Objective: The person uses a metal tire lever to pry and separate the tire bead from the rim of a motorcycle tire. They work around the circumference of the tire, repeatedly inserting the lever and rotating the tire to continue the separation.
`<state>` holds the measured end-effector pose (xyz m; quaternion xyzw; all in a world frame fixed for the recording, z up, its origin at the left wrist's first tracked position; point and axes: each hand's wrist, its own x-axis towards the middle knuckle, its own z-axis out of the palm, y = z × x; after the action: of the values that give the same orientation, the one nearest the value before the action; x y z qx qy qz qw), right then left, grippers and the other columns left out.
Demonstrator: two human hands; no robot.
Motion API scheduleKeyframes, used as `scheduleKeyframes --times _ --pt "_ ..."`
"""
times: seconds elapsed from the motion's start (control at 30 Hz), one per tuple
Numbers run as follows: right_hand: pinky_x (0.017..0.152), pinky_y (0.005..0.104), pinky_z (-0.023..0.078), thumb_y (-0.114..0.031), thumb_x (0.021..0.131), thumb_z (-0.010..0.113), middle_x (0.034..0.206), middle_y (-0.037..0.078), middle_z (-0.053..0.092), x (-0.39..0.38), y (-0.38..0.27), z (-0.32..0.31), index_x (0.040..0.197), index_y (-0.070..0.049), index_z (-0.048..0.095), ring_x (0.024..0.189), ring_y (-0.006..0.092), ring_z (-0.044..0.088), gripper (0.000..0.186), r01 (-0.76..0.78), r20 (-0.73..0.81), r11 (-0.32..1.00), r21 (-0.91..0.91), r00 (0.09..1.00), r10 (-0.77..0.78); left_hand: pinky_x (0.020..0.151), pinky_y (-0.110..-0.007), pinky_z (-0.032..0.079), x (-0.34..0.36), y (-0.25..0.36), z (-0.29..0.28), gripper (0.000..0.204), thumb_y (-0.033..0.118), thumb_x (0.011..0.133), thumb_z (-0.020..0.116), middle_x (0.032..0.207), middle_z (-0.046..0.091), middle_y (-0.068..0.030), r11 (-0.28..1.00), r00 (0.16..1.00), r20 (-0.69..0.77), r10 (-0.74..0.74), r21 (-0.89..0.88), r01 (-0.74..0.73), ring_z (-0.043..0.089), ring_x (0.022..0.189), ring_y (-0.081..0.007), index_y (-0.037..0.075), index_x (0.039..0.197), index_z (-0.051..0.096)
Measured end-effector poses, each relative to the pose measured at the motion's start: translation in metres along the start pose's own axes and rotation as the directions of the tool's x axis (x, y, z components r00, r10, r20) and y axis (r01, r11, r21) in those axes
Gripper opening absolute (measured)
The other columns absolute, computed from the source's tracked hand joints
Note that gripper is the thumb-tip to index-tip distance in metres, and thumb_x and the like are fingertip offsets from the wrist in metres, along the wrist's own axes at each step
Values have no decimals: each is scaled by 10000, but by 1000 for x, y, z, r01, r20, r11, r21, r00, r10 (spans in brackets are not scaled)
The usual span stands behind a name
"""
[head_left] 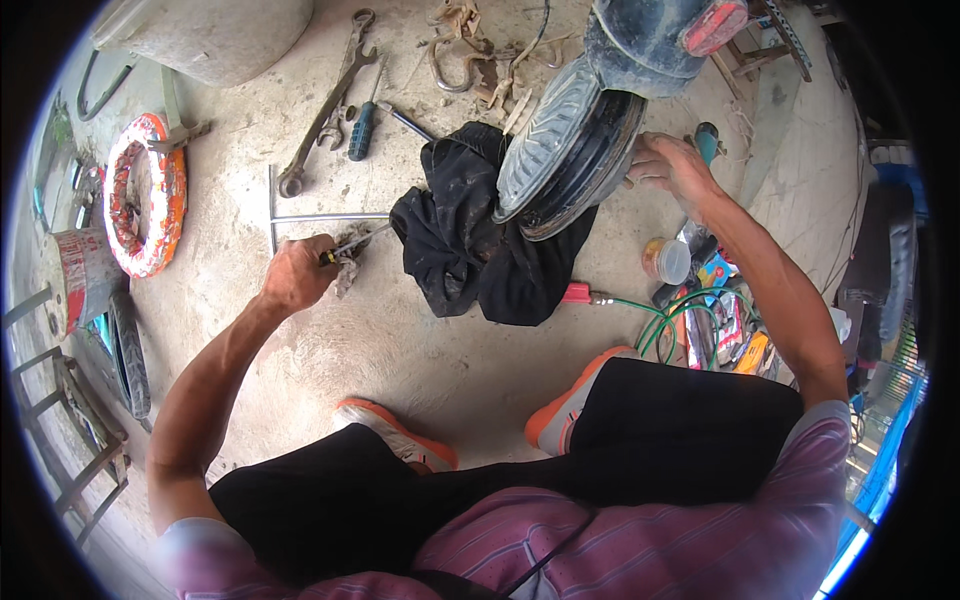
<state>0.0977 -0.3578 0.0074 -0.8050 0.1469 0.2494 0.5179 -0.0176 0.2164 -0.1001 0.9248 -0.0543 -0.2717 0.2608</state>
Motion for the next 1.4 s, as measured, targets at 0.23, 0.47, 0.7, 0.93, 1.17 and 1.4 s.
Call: scheduleKeyframes --times 0.23,0.47,0.7,0.93,1.17,1.4 --pt "916 352 518 -410 1110 595 1047 84 764 -31 -23 13 1199 -54 705 999 172 707 383 119 -23 992 -37 992 -120 536 -225 407 -27 109 -54 73 87 1022 806 789 690 53 485 974 102 204 -874 -9 533 619 -17 104 1005 736" --pt "841 339 532 -422 1084 653 932 66 731 -129 -101 85 1229 -12 645 909 130 660 435 259 350 965 -52 909 -225 609 -213 425 -27 211 -53 49 81 1081 762 885 708 57 269 901 -48 432 -946 -180 536 730 6 62 1082 717" --pt "875 291 566 -220 1107 727 1080 41 763 -120 -91 96 1331 22 681 987 73 662 333 430 170 902 -28 892 -420 724 -254 511 -18 247 -49 284 239 1113 747 883 639 26 441 918 -125 376 -847 -296 586 804 -65 12 1280 718" --pt "755 292 563 -277 1054 804 975 102 769 -108 -89 89 1314 73 628 840 102 681 470 297 12 932 -209 954 -301 887 -365 601 -39 220 -56 400 96 1155 591 1211 759 -145 615 820 -254 514 -557 -558 750 1019 -220 26 1548 628" --pt "793 322 591 -265 1054 758 979 132 781 -117 -93 89 1320 75 635 851 160 738 449 401 -5 907 -133 914 -405 868 -446 642 -22 228 -58 420 -19 1076 592 1216 778 -261 709 802 -254 541 -376 -597 792 1017 -398 50 1481 679" --pt "1027 390 536 -269 1067 563 1248 174 752 -11 -60 24 1360 43 662 1156 254 689 439 517 -292 844 -145 793 -535 799 -361 619 -9 226 -46 437 -12 1099 606 1123 791 -179 662 702 -344 624 -245 -709 765 844 -210 76 1523 663"
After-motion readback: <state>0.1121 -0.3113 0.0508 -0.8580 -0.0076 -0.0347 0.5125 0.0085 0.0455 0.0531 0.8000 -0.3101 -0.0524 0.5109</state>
